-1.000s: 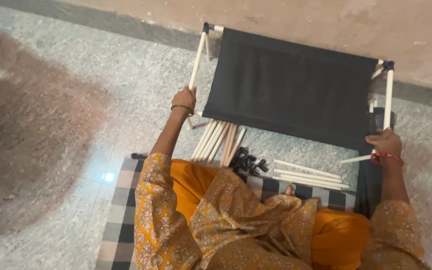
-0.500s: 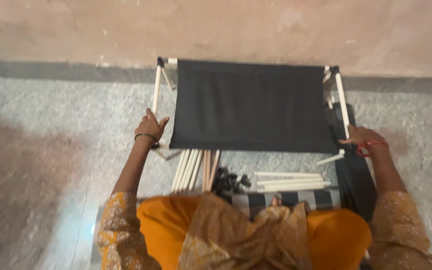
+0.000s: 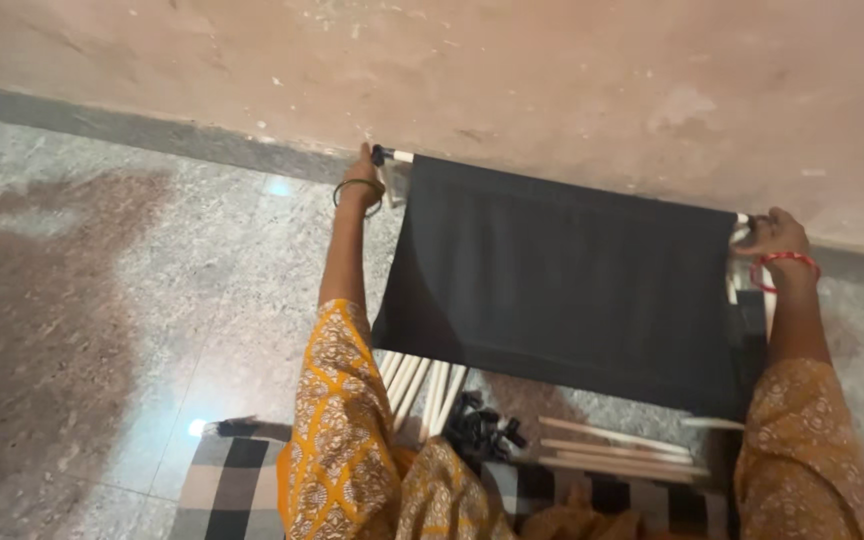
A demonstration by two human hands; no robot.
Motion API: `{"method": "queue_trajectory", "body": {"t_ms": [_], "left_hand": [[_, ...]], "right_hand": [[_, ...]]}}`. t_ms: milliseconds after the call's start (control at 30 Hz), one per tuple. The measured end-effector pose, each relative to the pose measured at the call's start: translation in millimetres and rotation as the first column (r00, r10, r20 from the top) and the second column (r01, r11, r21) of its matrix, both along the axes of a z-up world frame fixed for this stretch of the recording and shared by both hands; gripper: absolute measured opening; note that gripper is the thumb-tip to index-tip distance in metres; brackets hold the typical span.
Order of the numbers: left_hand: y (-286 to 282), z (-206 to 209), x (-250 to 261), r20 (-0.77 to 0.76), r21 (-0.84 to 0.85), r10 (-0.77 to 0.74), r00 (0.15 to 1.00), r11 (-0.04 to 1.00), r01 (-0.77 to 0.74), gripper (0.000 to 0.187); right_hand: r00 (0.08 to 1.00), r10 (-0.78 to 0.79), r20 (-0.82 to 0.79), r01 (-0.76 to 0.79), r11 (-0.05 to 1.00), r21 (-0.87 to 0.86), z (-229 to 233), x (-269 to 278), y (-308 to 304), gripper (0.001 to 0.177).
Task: The person assembles a small folding chair by connecting white plastic poles with black corner joints and attaching a black fabric seat. They build the frame, attach the fabric, and add support legs.
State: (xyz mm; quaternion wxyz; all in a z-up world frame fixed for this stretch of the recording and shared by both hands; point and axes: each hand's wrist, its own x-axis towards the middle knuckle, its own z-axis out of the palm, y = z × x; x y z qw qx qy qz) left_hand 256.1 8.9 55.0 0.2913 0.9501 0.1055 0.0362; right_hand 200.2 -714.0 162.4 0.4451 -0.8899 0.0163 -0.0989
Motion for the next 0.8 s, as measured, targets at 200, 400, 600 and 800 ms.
{"method": "queue_trajectory", "body": {"t_ms": [200, 400, 600, 800], "left_hand": [[-3.4, -27.1, -2.9, 0.137, -0.14, 0.019, 0.99, 0.99, 0.0, 0.088], [3.6, -30.4, -16.7, 0.188, -0.196, -0.034, 0.982, 0.978, 0.072, 0.083], [-8.1, -1.5, -32.7, 0.18, -0.119, -0.042, 0.983, 0.991, 0.065, 0.075], [-19.4, 30.3, -54.8, 0.07, -0.019, 0.083, 0.994, 0.996, -0.082, 0.049]], "right_hand": [[0.999, -0.048, 0.017, 0.049, 0.996, -0.072, 2.6, -11.1, 6.2, 0.033], [0.998, 0.065, -0.009, -0.064, 0.996, 0.067, -5.0, -27.3, -8.7, 0.022], [0.984, 0.152, 0.094, -0.144, 0.985, -0.093, -36.0, -17.6, -37.7, 0.053], [0.995, 0.004, -0.1, 0.033, 0.931, 0.363, -49.4, -9.3, -39.0, 0.046]]}}
